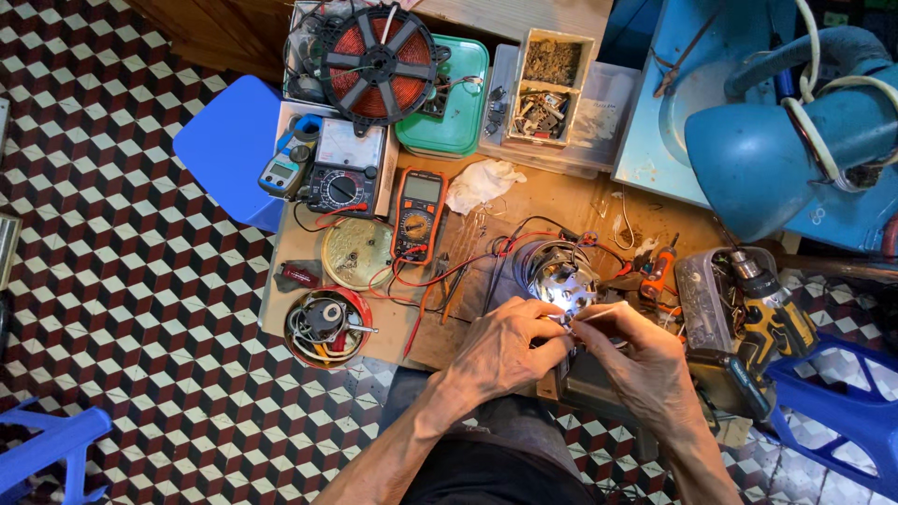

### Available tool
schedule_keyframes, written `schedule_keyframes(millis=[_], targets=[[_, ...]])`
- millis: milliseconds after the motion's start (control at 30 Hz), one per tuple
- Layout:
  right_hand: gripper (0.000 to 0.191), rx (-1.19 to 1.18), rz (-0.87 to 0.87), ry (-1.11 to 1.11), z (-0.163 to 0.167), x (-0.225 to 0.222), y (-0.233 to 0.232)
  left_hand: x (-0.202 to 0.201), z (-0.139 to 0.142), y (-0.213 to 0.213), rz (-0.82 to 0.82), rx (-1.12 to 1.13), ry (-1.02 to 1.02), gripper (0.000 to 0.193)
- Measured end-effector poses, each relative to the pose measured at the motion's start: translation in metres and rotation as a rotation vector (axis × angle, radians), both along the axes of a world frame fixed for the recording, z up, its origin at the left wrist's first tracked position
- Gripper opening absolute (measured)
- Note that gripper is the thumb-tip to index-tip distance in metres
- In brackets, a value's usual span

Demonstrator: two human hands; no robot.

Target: The person works on an electric motor at a cluttered workbench, disassembling and repositioning its components by hand, using a screwdriver on the motor parts, and probing or testing the motor with a handheld tester and meter leads. They reposition the motor repeatedly while working on its wiring and brushes.

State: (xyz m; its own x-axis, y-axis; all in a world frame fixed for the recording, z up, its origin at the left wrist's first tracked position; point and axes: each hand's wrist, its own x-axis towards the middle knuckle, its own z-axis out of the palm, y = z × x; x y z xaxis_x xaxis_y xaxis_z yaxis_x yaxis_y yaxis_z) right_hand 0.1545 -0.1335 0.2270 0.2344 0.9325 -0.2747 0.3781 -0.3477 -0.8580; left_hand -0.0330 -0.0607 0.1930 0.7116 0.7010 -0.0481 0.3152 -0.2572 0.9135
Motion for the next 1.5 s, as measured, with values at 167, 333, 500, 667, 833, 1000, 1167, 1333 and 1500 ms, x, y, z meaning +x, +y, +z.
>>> schedule_keyframes(millis=[167, 333, 500, 667, 833, 1000, 1167, 1333, 1500], targets=[[0.017, 0.261, -0.237, -0.048, 0.0, -0.003, 0.008, 0.005, -0.006, 0.005, 0.17, -0.386, -0.19, 0.029], [0.02, 0.524, -0.097, -0.6, -0.014, -0.009, 0.022, 0.001, -0.016, 0.004, 0.333, -0.929, -0.393, 0.054], [0.023, 0.514, -0.077, -0.674, -0.02, -0.016, 0.017, -0.006, -0.011, -0.002, 0.301, -0.702, -0.379, 0.072], [0.026, 0.505, -0.086, -0.647, -0.026, -0.02, 0.017, 0.002, -0.004, 0.002, 0.296, -0.321, -0.318, 0.073], [0.026, 0.488, -0.064, -0.617, -0.03, -0.022, 0.018, 0.003, -0.005, 0.014, 0.275, -0.315, -0.29, 0.067], [0.028, 0.417, -0.085, -0.569, -0.033, -0.027, 0.013, 0.003, -0.007, 0.02, 0.239, -0.24, -0.255, 0.058], [0.026, 0.403, -0.142, -0.51, -0.034, -0.03, 0.01, 0.004, -0.011, 0.022, 0.227, -0.321, -0.18, 0.052], [0.025, 0.399, -0.154, -0.502, -0.031, -0.031, 0.01, 0.002, -0.014, 0.022, 0.209, -0.274, -0.184, 0.051], [0.026, 0.382, -0.094, -0.539, -0.029, -0.031, 0.01, 0.002, -0.014, 0.024, 0.191, -0.248, -0.176, 0.05]])
